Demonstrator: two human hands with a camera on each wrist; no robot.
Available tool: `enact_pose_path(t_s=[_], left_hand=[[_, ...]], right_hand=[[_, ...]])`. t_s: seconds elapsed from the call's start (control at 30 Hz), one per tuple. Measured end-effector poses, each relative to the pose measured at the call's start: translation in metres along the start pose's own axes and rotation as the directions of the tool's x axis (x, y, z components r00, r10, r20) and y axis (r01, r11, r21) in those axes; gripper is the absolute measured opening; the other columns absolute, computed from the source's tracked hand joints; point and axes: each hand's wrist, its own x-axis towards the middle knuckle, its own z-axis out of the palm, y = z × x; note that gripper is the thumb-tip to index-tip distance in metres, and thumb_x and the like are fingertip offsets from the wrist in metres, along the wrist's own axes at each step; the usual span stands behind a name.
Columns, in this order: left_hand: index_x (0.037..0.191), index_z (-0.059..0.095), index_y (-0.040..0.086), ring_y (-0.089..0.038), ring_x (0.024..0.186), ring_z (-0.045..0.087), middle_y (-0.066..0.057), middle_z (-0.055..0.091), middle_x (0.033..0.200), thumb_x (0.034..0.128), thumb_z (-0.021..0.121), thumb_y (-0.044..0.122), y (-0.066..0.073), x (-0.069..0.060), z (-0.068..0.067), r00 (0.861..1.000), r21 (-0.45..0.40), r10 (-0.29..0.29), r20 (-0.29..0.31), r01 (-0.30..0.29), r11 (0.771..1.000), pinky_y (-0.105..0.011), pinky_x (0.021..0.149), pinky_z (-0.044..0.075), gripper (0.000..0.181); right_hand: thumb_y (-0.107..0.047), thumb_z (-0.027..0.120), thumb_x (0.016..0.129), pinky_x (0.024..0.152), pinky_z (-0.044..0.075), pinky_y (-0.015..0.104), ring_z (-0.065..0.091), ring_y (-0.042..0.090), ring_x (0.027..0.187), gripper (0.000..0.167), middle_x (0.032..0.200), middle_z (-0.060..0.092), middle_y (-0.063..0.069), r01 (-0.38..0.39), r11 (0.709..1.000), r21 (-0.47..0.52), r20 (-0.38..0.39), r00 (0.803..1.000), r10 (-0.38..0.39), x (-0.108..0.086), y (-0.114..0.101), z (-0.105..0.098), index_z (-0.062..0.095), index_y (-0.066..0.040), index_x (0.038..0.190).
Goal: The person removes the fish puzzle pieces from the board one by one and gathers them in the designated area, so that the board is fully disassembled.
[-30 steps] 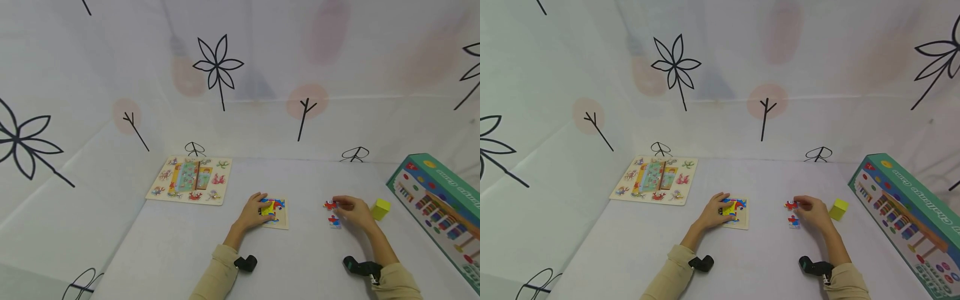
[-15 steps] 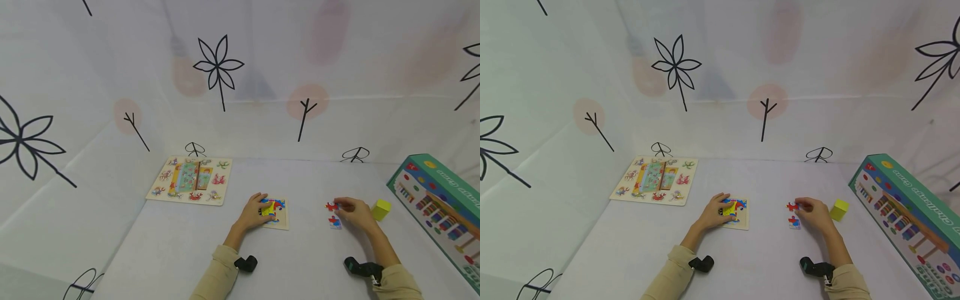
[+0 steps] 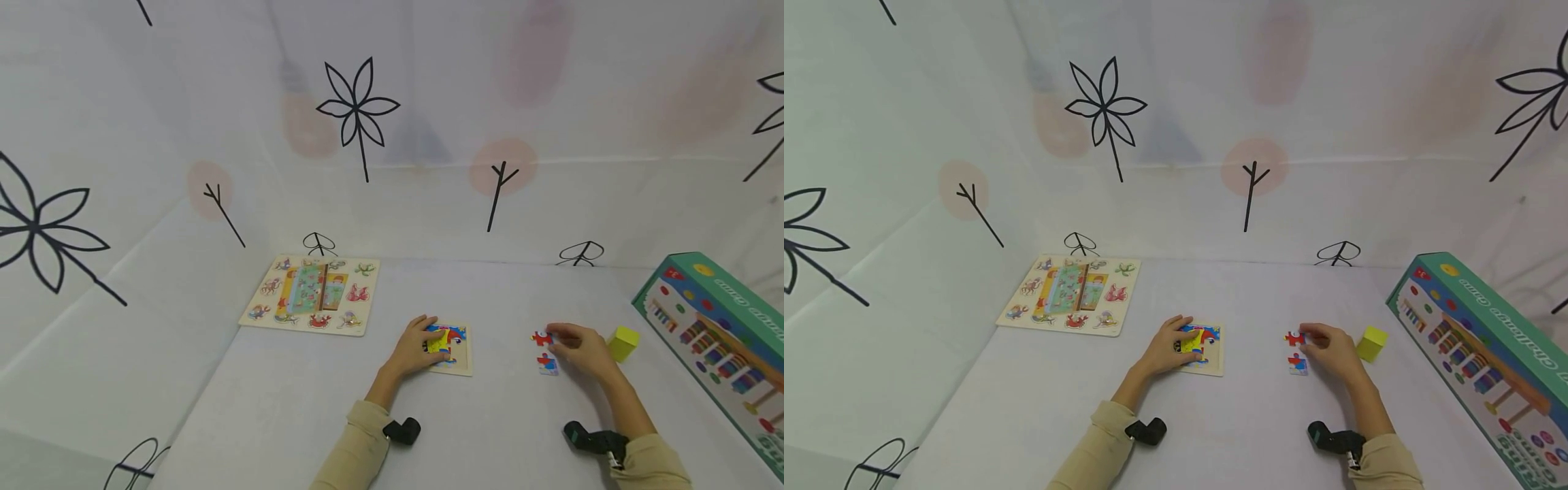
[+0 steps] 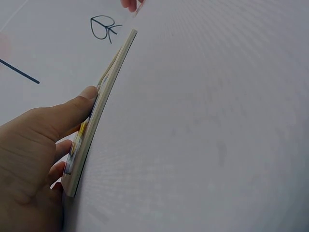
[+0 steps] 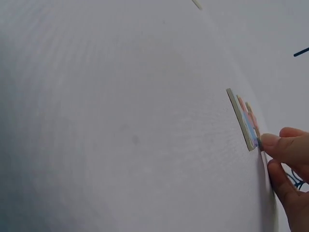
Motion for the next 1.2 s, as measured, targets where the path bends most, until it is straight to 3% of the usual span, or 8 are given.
enact_pose_path(t_s=[0.2, 0.3, 0.43, 0.5, 0.7, 0.83, 0.97, 1.2], left_hand=[[0.122, 0.063, 0.007, -0.027, 0.136, 0.033, -0.007, 0.047, 0.142, 0.0799, 0.074, 0.035, -0.003, 0.001, 0.0, 1.0, 0.017, -0.001, 0.009, 0.001, 1.0, -0.041, 0.111, 0.029, 0.052], [0.122, 0.063, 0.006, -0.027, 0.136, 0.033, -0.007, 0.047, 0.142, 0.08, 0.074, 0.035, -0.004, 0.002, 0.0, 1.0, 0.009, 0.001, 0.007, -0.001, 1.0, -0.042, 0.111, 0.029, 0.052], [0.122, 0.063, 0.006, -0.028, 0.136, 0.033, -0.008, 0.047, 0.141, 0.08, 0.074, 0.035, -0.004, 0.002, 0.0, 1.0, 0.015, 0.005, 0.003, -0.005, 1.0, -0.042, 0.111, 0.03, 0.052], [0.122, 0.063, 0.006, -0.028, 0.136, 0.033, -0.008, 0.047, 0.141, 0.0801, 0.073, 0.035, -0.003, 0.002, -0.001, 1.0, 0.014, 0.008, 0.002, -0.008, 1.0, -0.042, 0.111, 0.03, 0.052], [0.122, 0.063, 0.007, -0.029, 0.135, 0.034, -0.009, 0.048, 0.141, 0.0802, 0.073, 0.036, -0.002, 0.001, -0.001, 1.0, 0.015, 0.011, -0.004, -0.011, 1.0, -0.042, 0.11, 0.03, 0.052], [0.124, 0.062, 0.009, -0.027, 0.136, 0.033, -0.007, 0.047, 0.142, 0.0806, 0.073, 0.037, -0.002, 0.002, -0.001, 1.0, 0.029, -0.003, 0.006, 0.003, 1.0, -0.042, 0.11, 0.03, 0.053], [0.126, 0.06, 0.007, -0.028, 0.136, 0.034, -0.008, 0.047, 0.142, 0.0799, 0.073, 0.037, -0.002, 0.002, -0.001, 1.0, 0.035, -0.002, 0.005, 0.002, 0.999, -0.043, 0.11, 0.031, 0.057], [0.129, 0.058, 0.007, -0.028, 0.136, 0.034, -0.008, 0.046, 0.142, 0.0797, 0.073, 0.038, -0.003, 0.003, 0.001, 1.0, 0.049, 0.002, 0.007, -0.002, 0.999, -0.042, 0.109, 0.032, 0.06]], right_hand=[[0.0, 0.061, 0.087, 0.087, 0.048, 0.051, 0.055, 0.046, 0.105, 0.042, 0.121, 0.053, 0.032, 0.032, 0.999, 0.014, -0.053, 0.998, -0.031, 0.0, -0.012, 0.003, 0.052, 0.008, 0.126], [0.002, 0.06, 0.087, 0.087, 0.05, 0.042, 0.055, 0.044, 0.106, 0.038, 0.122, 0.055, 0.03, 0.088, 0.996, 0.028, -0.119, 0.989, -0.084, 0.003, -0.022, 0.009, 0.054, 0.007, 0.124], [0.004, 0.063, 0.085, 0.082, 0.05, 0.016, 0.058, 0.04, 0.101, 0.034, 0.116, 0.061, 0.026, 0.191, 0.979, 0.064, -0.183, 0.967, -0.177, 0.011, -0.037, 0.021, 0.058, 0.008, 0.119], [0.004, 0.064, 0.084, 0.081, 0.051, 0.018, 0.058, 0.039, 0.1, 0.033, 0.114, 0.062, 0.025, 0.228, 0.97, 0.078, -0.186, 0.96, -0.211, 0.014, -0.045, 0.029, 0.06, 0.008, 0.117], [-0.004, 0.066, 0.086, 0.088, 0.049, 0.048, 0.057, 0.039, 0.105, 0.035, 0.117, 0.061, 0.024, 0.24, 0.959, 0.151, -0.098, 0.969, -0.227, 0.023, -0.066, 0.061, 0.059, 0.006, 0.119], [-0.011, 0.069, 0.084, 0.085, 0.052, 0.046, 0.058, 0.038, 0.101, 0.036, 0.113, 0.063, 0.022, 0.318, 0.93, 0.184, -0.082, 0.948, -0.308, 0.027, -0.078, 0.08, 0.061, 0.007, 0.115], [-0.006, 0.07, 0.081, 0.083, 0.052, 0.047, 0.06, 0.039, 0.098, 0.035, 0.109, 0.065, 0.023, 0.364, 0.914, 0.176, -0.059, 0.931, -0.36, 0.033, -0.085, 0.092, 0.062, 0.009, 0.112], [-0.007, 0.073, 0.08, 0.081, 0.052, 0.047, 0.062, 0.034, 0.091, 0.035, 0.11, 0.065, 0.023, 0.295, 0.951, 0.094, 0.039, 0.953, -0.3, 0.04, -0.09, 0.102, 0.064, 0.007, 0.111]])
